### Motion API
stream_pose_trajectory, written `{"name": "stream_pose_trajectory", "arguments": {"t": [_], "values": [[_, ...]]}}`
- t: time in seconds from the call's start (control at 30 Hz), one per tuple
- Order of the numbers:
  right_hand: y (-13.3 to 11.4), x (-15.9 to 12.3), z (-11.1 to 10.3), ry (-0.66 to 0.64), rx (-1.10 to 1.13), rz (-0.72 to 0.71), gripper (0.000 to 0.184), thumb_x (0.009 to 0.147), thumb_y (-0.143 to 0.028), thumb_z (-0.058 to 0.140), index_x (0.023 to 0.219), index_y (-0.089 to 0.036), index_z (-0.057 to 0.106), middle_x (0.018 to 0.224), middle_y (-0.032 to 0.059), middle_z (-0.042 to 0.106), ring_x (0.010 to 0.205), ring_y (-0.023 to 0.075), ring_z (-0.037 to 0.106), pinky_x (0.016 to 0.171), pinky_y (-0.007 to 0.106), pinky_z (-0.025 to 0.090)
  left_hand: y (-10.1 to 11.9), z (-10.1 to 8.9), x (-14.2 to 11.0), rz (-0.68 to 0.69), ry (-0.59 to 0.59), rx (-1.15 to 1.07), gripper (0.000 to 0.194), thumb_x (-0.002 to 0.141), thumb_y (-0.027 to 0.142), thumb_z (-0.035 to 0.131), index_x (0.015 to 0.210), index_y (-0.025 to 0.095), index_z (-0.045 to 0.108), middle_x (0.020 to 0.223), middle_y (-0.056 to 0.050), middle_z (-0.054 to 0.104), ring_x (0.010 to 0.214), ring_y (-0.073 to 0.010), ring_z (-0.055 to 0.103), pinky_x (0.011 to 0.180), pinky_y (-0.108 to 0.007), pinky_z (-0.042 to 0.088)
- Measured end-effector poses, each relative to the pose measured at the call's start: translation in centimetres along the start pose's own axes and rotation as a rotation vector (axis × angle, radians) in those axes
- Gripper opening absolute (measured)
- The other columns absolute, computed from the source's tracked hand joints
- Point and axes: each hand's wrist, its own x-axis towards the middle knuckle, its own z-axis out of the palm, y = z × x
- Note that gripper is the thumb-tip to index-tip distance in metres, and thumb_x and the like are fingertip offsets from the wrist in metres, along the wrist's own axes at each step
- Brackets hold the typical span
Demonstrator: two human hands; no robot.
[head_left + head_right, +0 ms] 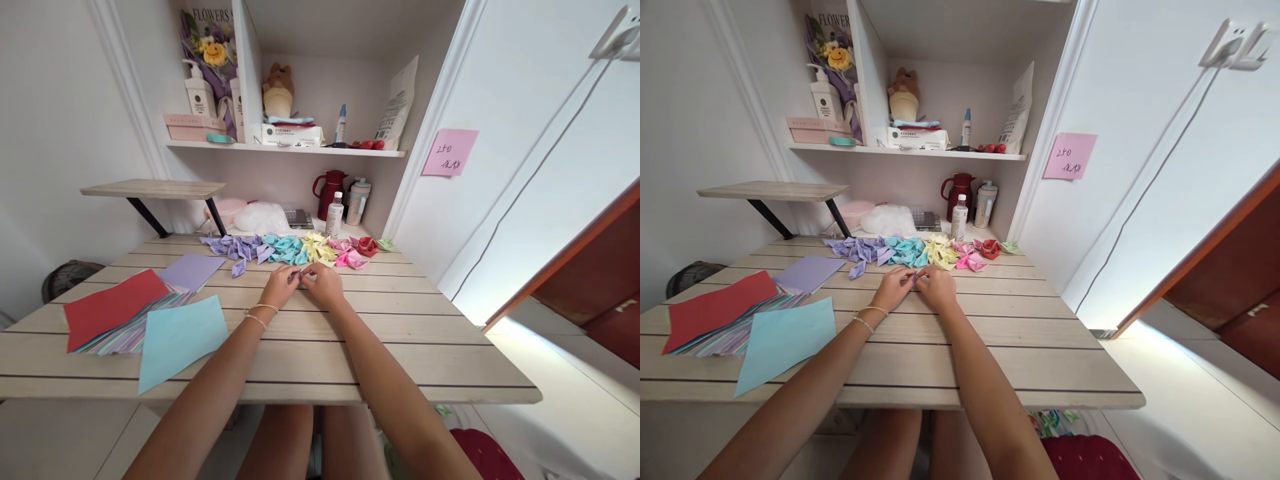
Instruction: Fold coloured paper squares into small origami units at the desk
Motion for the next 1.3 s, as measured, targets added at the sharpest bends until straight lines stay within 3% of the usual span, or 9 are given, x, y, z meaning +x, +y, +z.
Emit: {"name": "stream_pose_trajectory", "arguments": {"t": [0.3, 0.5, 0.83, 1.0, 1.1, 1.3], "values": [[-0.60, -0.02, -0.60, -0.111, -0.088, 0.030, 0.014, 0.078, -0.033, 0.057, 0.081, -0.022, 0.065, 0.091, 0.0021, 0.065, 0.078, 0.0158, 0.059, 0.061, 0.024, 0.036, -0.32, 0.21, 0.00, 0.019, 0.065, 0.135, 0.017, 0.074, 0.011, 0.057, 0.085, 0.017, 0.069, 0.085, -0.006, 0.069, 0.082, -0.0184, 0.064, 0.081, -0.032, 0.050], [-0.68, -0.04, -0.61, -0.068, -0.176, -0.137, 0.014, 0.080, -0.024, 0.054, 0.082, -0.020, 0.067, 0.092, 0.0058, 0.064, 0.090, 0.0191, 0.055, 0.074, 0.027, 0.037, -0.45, 0.27, 0.03, -0.033, 0.136, 0.070, 0.017, 0.074, 0.011, 0.056, 0.084, 0.016, 0.069, 0.087, -0.006, 0.070, 0.079, -0.0171, 0.065, 0.079, -0.031, 0.053], [-0.17, 0.26, -0.27, -0.042, -0.098, -0.115, 0.009, 0.076, -0.023, 0.059, 0.075, -0.020, 0.067, 0.084, 0.0054, 0.064, 0.089, 0.0196, 0.053, 0.077, 0.027, 0.037, -0.34, 0.21, 0.00, -0.120, 0.202, -0.075, 0.016, 0.075, 0.016, 0.057, 0.084, 0.015, 0.069, 0.085, -0.006, 0.071, 0.079, -0.0172, 0.067, 0.077, -0.032, 0.054], [-0.18, 0.27, -0.37, -0.085, -0.102, -0.184, 0.009, 0.076, -0.017, 0.058, 0.079, -0.019, 0.066, 0.085, 0.0056, 0.066, 0.088, 0.0195, 0.053, 0.076, 0.028, 0.037, -0.33, 0.03, 0.02, -0.042, 0.198, 0.034, 0.016, 0.073, 0.013, 0.057, 0.083, 0.016, 0.070, 0.086, -0.006, 0.071, 0.079, -0.0172, 0.066, 0.079, -0.033, 0.054], [0.01, 0.26, -0.26, -0.082, -0.040, -0.150, 0.011, 0.075, -0.015, 0.057, 0.080, -0.019, 0.066, 0.086, 0.0053, 0.066, 0.089, 0.0187, 0.055, 0.075, 0.027, 0.039, -0.38, -0.05, 0.06, 0.001, 0.208, 0.084, 0.016, 0.073, 0.012, 0.057, 0.083, 0.017, 0.069, 0.086, -0.006, 0.071, 0.079, -0.0171, 0.066, 0.078, -0.033, 0.054], [0.27, 0.20, -0.08, -0.126, 0.095, -0.011, 0.012, 0.075, -0.027, 0.062, 0.083, -0.019, 0.067, 0.078, 0.0025, 0.067, 0.068, 0.0132, 0.058, 0.064, 0.023, 0.040, -0.26, -0.06, 0.03, 0.005, 0.211, 0.070, 0.016, 0.074, 0.012, 0.056, 0.083, 0.016, 0.068, 0.082, -0.005, 0.070, 0.077, -0.0162, 0.066, 0.073, -0.030, 0.055]]}}
